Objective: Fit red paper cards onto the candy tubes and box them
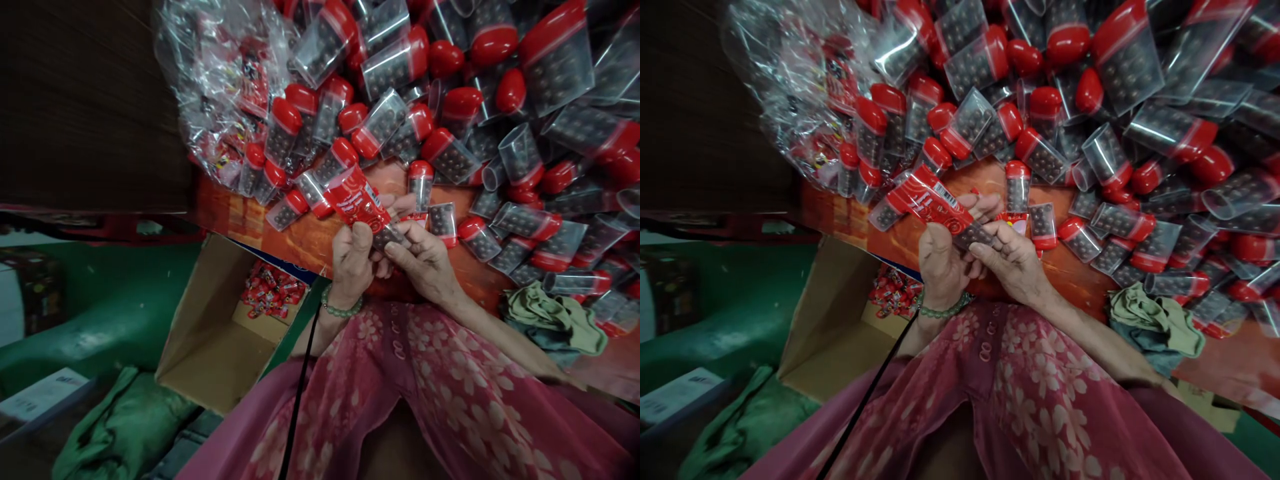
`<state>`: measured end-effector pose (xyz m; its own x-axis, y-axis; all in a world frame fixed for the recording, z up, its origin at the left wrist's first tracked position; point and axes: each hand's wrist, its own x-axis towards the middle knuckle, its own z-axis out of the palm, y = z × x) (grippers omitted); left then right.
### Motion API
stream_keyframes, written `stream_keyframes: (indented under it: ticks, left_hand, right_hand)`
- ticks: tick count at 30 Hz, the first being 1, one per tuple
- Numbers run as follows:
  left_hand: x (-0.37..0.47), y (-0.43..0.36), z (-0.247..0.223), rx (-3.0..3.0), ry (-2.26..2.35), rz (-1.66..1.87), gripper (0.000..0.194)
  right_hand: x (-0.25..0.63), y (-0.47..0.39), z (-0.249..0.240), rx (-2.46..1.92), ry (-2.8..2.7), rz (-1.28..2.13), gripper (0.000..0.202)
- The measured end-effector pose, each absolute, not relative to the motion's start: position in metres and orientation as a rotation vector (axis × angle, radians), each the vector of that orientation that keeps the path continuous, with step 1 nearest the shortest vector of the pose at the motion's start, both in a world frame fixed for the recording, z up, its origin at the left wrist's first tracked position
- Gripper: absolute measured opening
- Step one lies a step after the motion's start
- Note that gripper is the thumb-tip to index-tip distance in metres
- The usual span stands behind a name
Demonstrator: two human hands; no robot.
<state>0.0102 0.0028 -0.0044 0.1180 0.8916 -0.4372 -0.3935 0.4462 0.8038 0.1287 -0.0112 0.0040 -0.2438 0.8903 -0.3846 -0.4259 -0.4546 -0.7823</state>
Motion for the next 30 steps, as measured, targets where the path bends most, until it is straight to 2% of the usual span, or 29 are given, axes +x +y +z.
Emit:
stream_keyframes:
  ticks: [6, 8, 13, 19, 30]
  left_hand:
    - [0.018, -0.003, -0.01, 0.769, 1.023, 1.07, 0.046]
    - [0.015, -0.001, -0.011, 0.755, 0.952, 1.02, 0.047]
    - [0.008, 0.008, -0.005, 0.596, 0.963, 1.027, 0.063]
    - [0.012, 0.004, 0.001, 0.502, 0.953, 0.923, 0.053]
    - [0.002, -0.019, 0.001, 0.476, 0.877, 0.841, 0.054]
  right_hand:
    - [0.128, -0.008, 0.005, -1.095, -0.675, 1.748, 0.036]
    - [0.129, -0.007, 0.006, -1.092, -0.675, 1.768, 0.037]
    - [0.128, -0.006, 0.005, -1.066, -0.686, 1.849, 0.039]
    - [0.128, -0.008, 0.002, -1.014, -0.643, 1.827, 0.04]
    - [0.127, -0.018, -0.001, -1.061, -0.642, 1.967, 0.055]
